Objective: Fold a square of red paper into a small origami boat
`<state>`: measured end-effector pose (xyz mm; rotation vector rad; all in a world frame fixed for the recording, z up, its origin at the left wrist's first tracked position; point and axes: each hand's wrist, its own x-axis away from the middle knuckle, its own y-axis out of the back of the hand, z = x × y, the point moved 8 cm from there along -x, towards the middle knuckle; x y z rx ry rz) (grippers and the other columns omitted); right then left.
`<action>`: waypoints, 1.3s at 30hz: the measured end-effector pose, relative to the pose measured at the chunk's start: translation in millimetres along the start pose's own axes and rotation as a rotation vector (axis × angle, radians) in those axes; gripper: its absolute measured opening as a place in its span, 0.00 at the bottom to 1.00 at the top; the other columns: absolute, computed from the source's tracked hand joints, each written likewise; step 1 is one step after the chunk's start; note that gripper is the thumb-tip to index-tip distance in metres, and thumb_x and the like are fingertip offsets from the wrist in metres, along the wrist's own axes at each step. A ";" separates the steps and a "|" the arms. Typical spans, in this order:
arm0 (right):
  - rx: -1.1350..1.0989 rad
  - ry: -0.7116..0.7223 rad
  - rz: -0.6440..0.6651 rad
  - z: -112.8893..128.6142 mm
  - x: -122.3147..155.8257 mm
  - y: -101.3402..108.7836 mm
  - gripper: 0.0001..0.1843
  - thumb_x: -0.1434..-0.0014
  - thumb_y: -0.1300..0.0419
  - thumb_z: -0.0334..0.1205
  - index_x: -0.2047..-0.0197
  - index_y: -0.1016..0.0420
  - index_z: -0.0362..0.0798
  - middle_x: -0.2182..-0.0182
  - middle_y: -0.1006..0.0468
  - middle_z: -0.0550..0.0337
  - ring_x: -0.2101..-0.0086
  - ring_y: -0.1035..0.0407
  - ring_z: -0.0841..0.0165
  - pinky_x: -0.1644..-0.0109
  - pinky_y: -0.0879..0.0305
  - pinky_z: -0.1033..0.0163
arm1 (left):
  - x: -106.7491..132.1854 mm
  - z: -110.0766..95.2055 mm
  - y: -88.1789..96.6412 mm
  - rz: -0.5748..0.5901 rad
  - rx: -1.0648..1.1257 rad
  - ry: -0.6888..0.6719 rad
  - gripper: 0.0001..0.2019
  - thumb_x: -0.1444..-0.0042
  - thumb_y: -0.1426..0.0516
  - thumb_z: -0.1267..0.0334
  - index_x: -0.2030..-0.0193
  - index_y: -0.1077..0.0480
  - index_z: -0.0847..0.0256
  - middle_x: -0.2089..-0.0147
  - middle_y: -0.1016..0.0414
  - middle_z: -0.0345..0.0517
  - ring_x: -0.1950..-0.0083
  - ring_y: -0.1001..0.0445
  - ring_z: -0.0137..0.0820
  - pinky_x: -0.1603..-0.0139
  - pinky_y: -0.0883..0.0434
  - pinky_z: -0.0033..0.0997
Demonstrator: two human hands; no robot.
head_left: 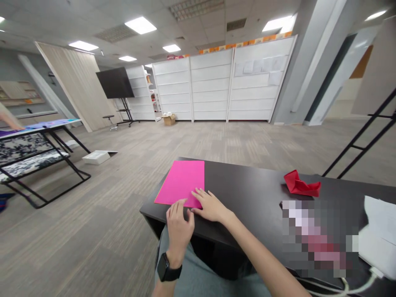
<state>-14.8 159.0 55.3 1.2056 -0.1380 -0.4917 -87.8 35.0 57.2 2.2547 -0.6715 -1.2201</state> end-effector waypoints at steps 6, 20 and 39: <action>0.100 0.017 -0.021 7.3 4.3 -16.4 0.25 0.31 0.46 0.51 0.37 0.29 0.48 0.36 0.31 0.44 0.36 0.38 0.53 0.30 0.52 0.37 | -36.8 68.2 7.4 0.092 -0.138 -0.025 0.20 0.33 0.50 0.62 0.36 0.37 0.64 0.35 0.31 0.61 0.33 0.33 0.48 0.34 0.37 0.56; 0.164 0.098 -0.101 26.8 4.7 -9.4 0.17 0.31 0.46 0.40 0.43 0.26 0.46 0.45 0.22 0.47 0.45 0.29 0.57 0.41 0.36 0.52 | -35.7 94.7 4.9 0.338 -0.034 -0.100 0.27 0.38 0.41 0.50 0.37 0.33 0.61 0.35 0.29 0.57 0.31 0.33 0.45 0.29 0.39 0.54; 0.138 0.129 -0.248 24.7 19.7 27.1 0.18 0.34 0.49 0.26 0.46 0.25 0.46 0.50 0.19 0.50 0.50 0.26 0.61 0.41 0.35 0.54 | -59.8 42.1 33.6 0.308 -0.103 -0.398 0.14 0.30 0.50 0.56 0.49 0.25 0.56 0.49 0.19 0.51 0.47 0.21 0.42 0.44 0.27 0.45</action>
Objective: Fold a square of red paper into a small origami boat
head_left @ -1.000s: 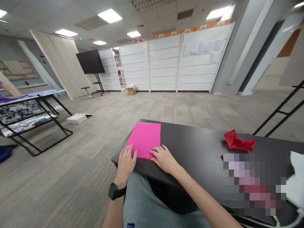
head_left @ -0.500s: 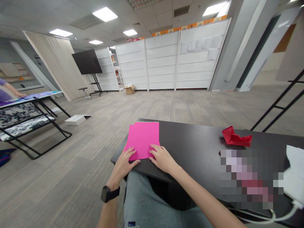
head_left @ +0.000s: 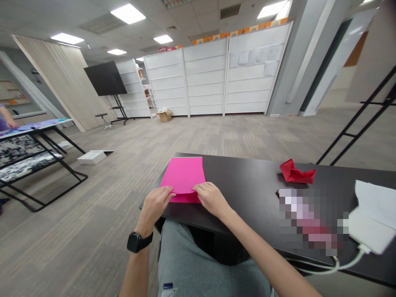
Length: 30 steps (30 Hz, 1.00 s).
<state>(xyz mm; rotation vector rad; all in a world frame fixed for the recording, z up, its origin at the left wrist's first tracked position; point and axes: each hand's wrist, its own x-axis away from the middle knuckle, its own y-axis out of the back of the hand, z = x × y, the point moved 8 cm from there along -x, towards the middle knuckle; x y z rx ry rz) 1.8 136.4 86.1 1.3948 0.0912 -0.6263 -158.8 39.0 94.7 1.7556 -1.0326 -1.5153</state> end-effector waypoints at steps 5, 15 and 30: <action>-0.067 -0.077 -0.241 -24.5 74.8 57.0 0.19 0.35 0.48 0.27 0.46 0.24 0.50 0.51 0.18 0.52 0.50 0.25 0.59 0.43 0.31 0.50 | 1.6 -69.6 -6.3 0.134 0.138 -0.183 0.14 0.33 0.44 0.56 0.46 0.26 0.55 0.47 0.20 0.50 0.45 0.22 0.41 0.42 0.27 0.45; -0.181 -0.380 -0.074 -76.1 213.0 62.9 0.21 0.40 0.47 0.29 0.48 0.21 0.53 0.47 0.20 0.53 0.46 0.26 0.60 0.39 0.30 0.50 | 20.0 -168.5 -74.9 0.408 0.404 -0.411 0.28 0.49 0.35 0.61 0.39 0.31 0.57 0.39 0.27 0.53 0.36 0.30 0.45 0.34 0.34 0.50; -0.131 -0.905 -0.111 -109.1 256.8 58.0 0.39 0.30 0.59 0.55 0.29 0.44 0.33 0.30 0.43 0.39 0.31 0.49 0.57 0.26 0.54 0.46 | 29.8 -144.1 -102.1 0.489 0.384 -0.454 0.31 0.49 0.40 0.73 0.36 0.33 0.55 0.31 0.35 0.52 0.28 0.40 0.43 0.29 0.41 0.52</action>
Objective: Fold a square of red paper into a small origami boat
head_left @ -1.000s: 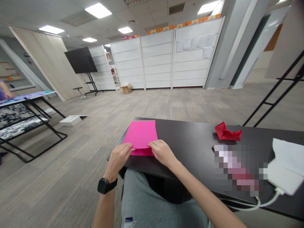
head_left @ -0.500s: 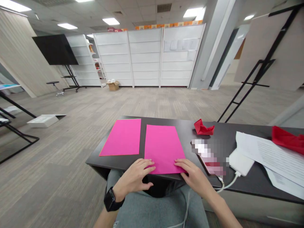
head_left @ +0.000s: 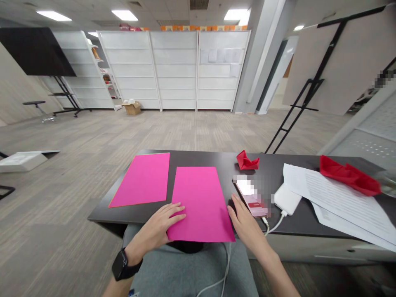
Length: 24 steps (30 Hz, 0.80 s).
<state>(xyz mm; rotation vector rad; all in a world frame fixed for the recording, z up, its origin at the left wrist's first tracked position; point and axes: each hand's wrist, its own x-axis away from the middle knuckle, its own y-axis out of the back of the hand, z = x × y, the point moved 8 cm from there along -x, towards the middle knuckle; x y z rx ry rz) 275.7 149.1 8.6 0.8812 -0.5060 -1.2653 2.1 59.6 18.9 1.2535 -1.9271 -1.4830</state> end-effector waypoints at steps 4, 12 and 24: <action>0.047 -0.037 -0.077 -2.4 -11.4 -1.3 0.39 0.31 0.59 0.54 0.29 0.45 0.32 0.29 0.46 0.37 0.30 0.53 0.55 0.26 0.55 0.46 | -2.3 -2.6 0.1 -0.013 0.031 -0.005 0.37 0.51 0.46 0.81 0.34 0.34 0.50 0.31 0.35 0.48 0.28 0.39 0.41 0.29 0.40 0.51; 0.124 -0.043 -0.194 -10.7 -28.5 1.4 0.38 0.32 0.57 0.53 0.32 0.42 0.29 0.32 0.41 0.31 0.31 0.50 0.50 0.27 0.53 0.43 | -9.7 -8.1 4.0 -0.021 0.066 0.008 0.36 0.52 0.41 0.77 0.33 0.36 0.57 0.28 0.41 0.56 0.25 0.46 0.46 0.28 0.42 0.55; -0.045 0.295 0.068 -5.4 12.1 10.5 0.37 0.41 0.55 0.27 0.29 0.43 0.51 0.31 0.38 0.54 0.32 0.45 0.64 0.27 0.51 0.46 | 1.1 -7.7 24.3 -0.117 0.180 0.010 0.20 0.36 0.49 0.73 0.40 0.30 0.52 0.38 0.26 0.46 0.35 0.31 0.35 0.33 0.35 0.42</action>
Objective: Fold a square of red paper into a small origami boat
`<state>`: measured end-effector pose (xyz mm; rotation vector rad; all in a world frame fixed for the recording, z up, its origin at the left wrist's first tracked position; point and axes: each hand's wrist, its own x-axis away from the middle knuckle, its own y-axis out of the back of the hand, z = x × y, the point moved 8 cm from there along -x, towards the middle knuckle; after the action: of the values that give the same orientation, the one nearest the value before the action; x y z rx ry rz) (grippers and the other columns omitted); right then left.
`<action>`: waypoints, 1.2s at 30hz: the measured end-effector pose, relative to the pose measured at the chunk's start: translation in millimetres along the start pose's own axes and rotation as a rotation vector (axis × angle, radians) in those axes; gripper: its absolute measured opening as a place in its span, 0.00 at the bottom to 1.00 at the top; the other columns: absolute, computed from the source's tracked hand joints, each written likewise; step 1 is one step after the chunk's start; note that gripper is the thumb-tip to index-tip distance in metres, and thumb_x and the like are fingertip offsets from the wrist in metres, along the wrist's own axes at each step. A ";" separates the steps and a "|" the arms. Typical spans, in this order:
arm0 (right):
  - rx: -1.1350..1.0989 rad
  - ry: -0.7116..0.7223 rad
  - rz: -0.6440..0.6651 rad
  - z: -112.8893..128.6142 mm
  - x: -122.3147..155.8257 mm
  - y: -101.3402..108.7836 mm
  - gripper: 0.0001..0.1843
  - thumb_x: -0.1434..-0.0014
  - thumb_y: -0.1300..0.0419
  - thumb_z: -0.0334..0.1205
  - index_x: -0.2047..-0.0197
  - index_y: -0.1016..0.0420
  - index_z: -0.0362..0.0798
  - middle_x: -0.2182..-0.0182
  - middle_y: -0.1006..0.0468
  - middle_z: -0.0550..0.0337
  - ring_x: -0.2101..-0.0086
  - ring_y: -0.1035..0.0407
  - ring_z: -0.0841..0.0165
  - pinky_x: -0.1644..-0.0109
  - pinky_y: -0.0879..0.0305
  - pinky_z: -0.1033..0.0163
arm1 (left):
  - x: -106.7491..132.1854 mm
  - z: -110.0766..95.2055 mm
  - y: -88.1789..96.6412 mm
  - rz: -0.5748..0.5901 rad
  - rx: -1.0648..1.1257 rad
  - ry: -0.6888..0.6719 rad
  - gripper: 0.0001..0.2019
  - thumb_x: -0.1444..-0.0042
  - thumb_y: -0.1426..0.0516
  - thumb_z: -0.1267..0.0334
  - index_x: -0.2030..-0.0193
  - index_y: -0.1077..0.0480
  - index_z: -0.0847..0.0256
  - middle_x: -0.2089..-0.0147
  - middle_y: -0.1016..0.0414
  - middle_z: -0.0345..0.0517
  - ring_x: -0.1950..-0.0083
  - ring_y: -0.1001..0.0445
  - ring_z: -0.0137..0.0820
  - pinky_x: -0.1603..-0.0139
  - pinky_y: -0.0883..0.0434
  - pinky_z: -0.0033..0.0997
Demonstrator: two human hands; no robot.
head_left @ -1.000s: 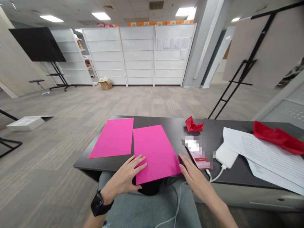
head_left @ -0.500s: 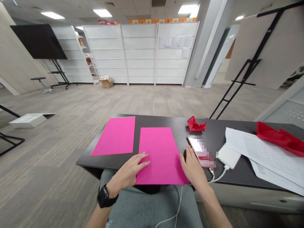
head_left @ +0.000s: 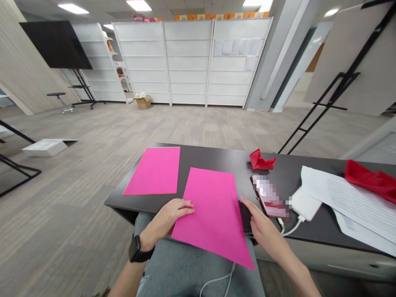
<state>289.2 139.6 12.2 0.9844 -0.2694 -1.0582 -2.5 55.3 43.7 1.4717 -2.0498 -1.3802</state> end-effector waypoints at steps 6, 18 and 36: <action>-0.051 0.145 0.166 32.3 -8.7 1.5 0.45 0.51 0.52 0.24 0.28 0.42 0.52 0.31 0.38 0.55 0.32 0.45 0.62 0.27 0.52 0.43 | -9.5 11.5 5.2 -0.118 0.139 0.133 0.16 0.39 0.45 0.66 0.45 0.26 0.58 0.46 0.21 0.50 0.44 0.23 0.39 0.40 0.29 0.40; -0.403 -0.080 0.023 34.7 -45.3 6.4 0.26 0.35 0.47 0.50 0.39 0.29 0.47 0.44 0.22 0.47 0.44 0.28 0.53 0.38 0.34 0.47 | -30.9 48.1 15.9 -0.397 0.205 0.502 0.16 0.35 0.46 0.52 0.48 0.31 0.61 0.57 0.21 0.48 0.58 0.22 0.38 0.52 0.27 0.38; 0.574 -0.565 -0.338 -40.6 -31.3 81.8 0.51 0.40 0.48 0.66 0.30 0.48 0.31 0.49 0.27 0.24 0.51 0.29 0.37 0.49 0.35 0.38 | -33.5 69.1 -0.5 -0.478 0.518 0.566 0.35 0.40 0.40 0.57 0.31 0.50 0.62 0.54 0.20 0.50 0.56 0.19 0.37 0.49 0.25 0.41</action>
<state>348.0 198.3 61.2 1.2471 -0.9334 -1.6128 -33.4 120.6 17.7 2.3469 -1.8033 -0.4289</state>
